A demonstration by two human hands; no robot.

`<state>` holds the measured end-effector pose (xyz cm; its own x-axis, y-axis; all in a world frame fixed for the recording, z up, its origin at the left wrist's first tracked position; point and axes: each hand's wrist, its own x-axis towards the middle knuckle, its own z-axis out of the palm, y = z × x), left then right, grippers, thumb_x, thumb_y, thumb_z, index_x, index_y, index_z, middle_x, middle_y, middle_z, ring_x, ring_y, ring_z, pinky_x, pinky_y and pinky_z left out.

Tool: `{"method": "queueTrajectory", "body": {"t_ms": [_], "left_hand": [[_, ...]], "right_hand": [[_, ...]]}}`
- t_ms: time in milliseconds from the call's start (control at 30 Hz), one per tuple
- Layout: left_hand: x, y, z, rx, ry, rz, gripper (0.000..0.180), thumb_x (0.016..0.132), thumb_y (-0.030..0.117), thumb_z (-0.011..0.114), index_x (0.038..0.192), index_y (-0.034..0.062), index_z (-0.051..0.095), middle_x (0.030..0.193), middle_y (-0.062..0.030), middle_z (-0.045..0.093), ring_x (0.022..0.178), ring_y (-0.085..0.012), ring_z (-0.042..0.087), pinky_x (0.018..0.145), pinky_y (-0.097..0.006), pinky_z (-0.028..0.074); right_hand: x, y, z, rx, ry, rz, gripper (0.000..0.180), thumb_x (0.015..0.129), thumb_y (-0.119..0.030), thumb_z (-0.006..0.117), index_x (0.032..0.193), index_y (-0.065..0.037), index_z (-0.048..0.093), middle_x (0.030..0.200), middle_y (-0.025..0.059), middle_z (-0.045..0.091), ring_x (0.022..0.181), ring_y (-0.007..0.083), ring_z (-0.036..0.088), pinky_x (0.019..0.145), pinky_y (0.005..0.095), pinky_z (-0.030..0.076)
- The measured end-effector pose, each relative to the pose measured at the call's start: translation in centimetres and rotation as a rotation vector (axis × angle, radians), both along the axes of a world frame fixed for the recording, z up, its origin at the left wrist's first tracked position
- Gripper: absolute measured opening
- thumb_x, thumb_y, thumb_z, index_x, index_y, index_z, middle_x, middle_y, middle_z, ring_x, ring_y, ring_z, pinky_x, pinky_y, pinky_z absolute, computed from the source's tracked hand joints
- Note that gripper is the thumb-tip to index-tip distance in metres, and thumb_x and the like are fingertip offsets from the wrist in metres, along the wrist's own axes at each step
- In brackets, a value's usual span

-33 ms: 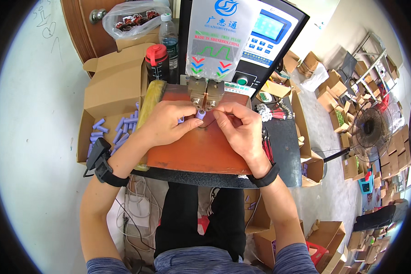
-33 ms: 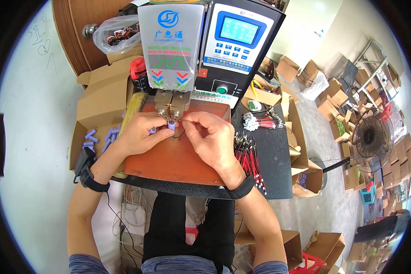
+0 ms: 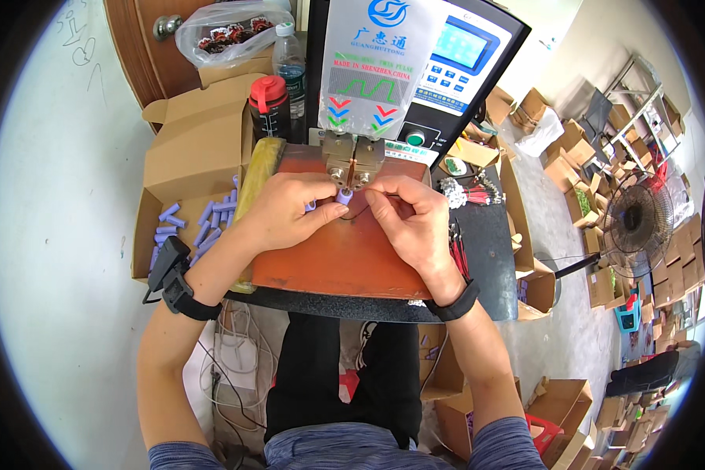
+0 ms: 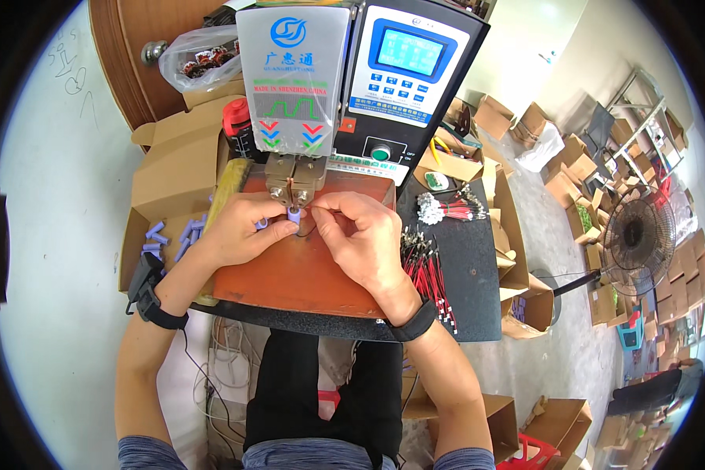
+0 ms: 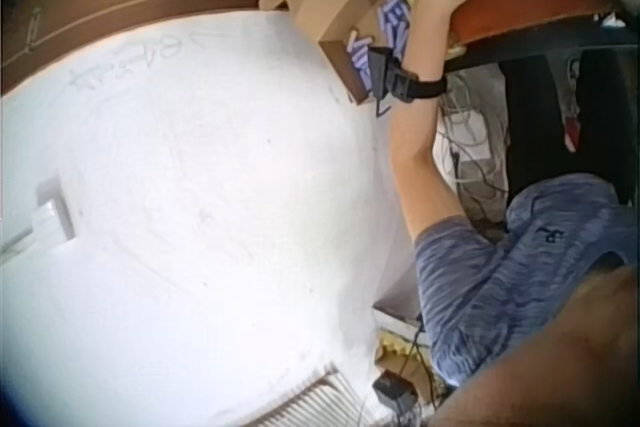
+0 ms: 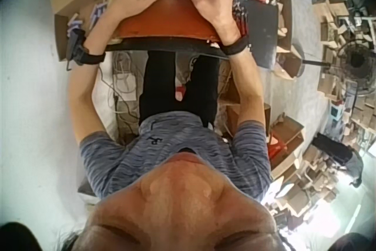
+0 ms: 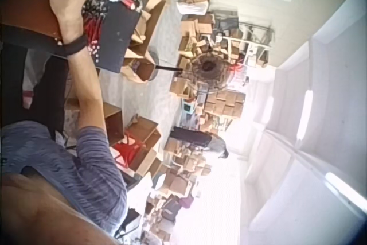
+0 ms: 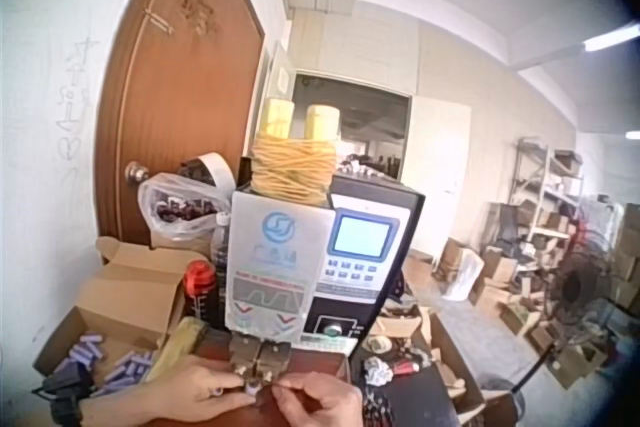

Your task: Using a spot welding machine to connect wires to cylindrical battery cells and sorting components in a warehouse setting.

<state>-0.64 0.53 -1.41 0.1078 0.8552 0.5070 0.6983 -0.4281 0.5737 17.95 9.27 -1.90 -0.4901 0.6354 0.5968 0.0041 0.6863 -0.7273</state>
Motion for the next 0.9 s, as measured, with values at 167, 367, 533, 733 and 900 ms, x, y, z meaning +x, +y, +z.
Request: {"method": "queueTrajectory", "body": {"t_ms": [167,367,533,733,900], "left_hand": [[-0.13,0.01,-0.02,-0.017,0.028,-0.002,0.021,0.085,0.024,0.064,0.081,0.0033,0.062,0.071,-0.0135,0.06,0.066,-0.0336,0.058,0.057,-0.04,0.042],[-0.06,0.06,-0.08,-0.008,0.018,-0.002,0.022,0.085,0.024,0.064,0.081,0.0031,0.061,0.072,-0.0139,0.06,0.067,-0.0342,0.058,0.057,-0.041,0.042],[-0.11,-0.02,-0.05,-0.005,0.026,0.006,0.021,0.085,0.024,0.063,0.081,0.0038,0.062,0.073,-0.0137,0.061,0.068,-0.0344,0.058,0.057,-0.041,0.042],[-0.13,0.06,0.02,0.001,0.075,-0.015,0.016,0.086,0.02,0.063,0.086,0.0034,0.063,0.075,-0.0129,0.062,0.069,-0.0313,0.059,0.06,-0.037,0.044],[-0.3,-0.03,-0.09,-0.051,0.012,-0.04,0.014,0.087,0.015,0.063,0.092,0.0024,0.064,0.079,-0.0123,0.064,0.071,-0.0264,0.06,0.064,-0.033,0.046]], "right_hand": [[0.0,0.02,0.17,0.098,-0.029,-0.025,0.008,0.079,-0.008,0.07,0.086,-0.006,0.069,0.076,0.0082,0.068,0.065,0.0196,0.065,0.059,0.0293,0.051],[-0.14,-0.45,0.75,0.19,-0.07,-0.049,0.008,0.078,-0.011,0.071,0.084,-0.006,0.069,0.073,0.0082,0.066,0.062,0.0213,0.064,0.057,0.0305,0.05],[-0.21,-0.56,0.67,0.198,-0.074,-0.061,0.008,0.079,-0.011,0.071,0.085,-0.006,0.069,0.073,0.0084,0.066,0.059,0.0211,0.063,0.055,0.0307,0.05],[-0.17,-0.61,0.44,0.16,-0.051,-0.038,0.009,0.079,-0.011,0.071,0.085,-0.005,0.069,0.075,0.0093,0.067,0.061,0.0218,0.064,0.057,0.0309,0.051],[-0.25,-0.4,0.3,0.179,-0.051,-0.023,0.009,0.078,-0.009,0.07,0.085,-0.004,0.068,0.075,0.0094,0.067,0.062,0.0213,0.065,0.057,0.0306,0.051]]}}
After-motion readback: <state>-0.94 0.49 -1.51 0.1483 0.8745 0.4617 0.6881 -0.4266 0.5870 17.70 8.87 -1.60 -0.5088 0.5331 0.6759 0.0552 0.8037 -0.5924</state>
